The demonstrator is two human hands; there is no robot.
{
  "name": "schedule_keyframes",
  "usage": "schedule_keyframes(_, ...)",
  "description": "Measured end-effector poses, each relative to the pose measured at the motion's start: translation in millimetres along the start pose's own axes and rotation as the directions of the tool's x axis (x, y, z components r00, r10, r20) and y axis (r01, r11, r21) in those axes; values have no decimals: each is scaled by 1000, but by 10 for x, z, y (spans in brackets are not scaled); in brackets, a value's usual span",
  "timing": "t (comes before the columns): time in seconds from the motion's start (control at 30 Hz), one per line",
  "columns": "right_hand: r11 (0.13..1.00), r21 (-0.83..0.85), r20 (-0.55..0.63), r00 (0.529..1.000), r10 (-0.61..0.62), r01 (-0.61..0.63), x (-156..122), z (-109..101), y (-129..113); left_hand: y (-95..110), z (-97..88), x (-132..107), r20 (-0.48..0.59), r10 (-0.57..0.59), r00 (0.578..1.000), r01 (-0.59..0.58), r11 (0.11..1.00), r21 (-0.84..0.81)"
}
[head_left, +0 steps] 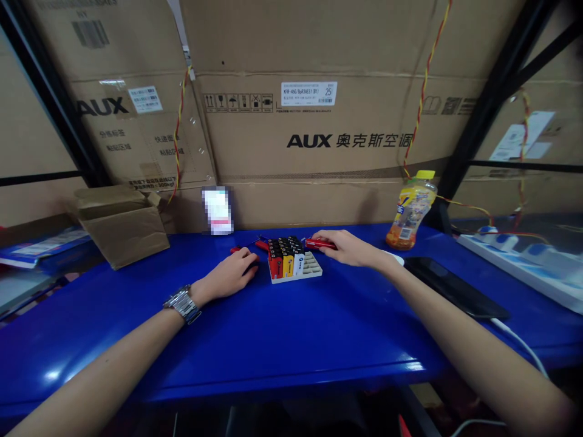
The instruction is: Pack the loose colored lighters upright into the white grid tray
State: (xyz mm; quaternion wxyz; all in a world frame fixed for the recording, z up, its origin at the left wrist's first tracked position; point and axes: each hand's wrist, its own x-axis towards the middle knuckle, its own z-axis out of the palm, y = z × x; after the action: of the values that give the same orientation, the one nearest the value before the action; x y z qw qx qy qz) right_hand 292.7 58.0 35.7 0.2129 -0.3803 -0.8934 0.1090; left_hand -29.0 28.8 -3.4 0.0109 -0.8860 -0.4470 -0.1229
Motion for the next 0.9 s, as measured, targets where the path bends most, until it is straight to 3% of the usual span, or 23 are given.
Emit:
schedule_keyframes(0.13, 974, 224, -236, 968, 84, -29, 47, 56, -10, -13, 11, -1, -19, 13, 1000, -13, 1000, -19)
schedule_keyframes(0.2, 939, 342, -285, 949, 136, -31, 67, 88, 1, -18, 16, 0, -19, 15, 1000, -16, 1000, -18)
schedule_keyframes(0.53, 847, 527, -131, 979, 158, -66, 122, 387, -60, -61, 50, -6, -40, 41, 998, -41, 999, -10)
schedule_keyframes(0.67, 842, 535, -222, 949, 224, -74, 159, 494, -102, -54, 48, -10, -40, 35, 999, -35, 999, -13)
schedule_keyframes(0.9, 475, 879, -289, 845, 450, 48, 200, 487, -112, -47, 39, -12, -25, 15, 1000, -16, 999, -37)
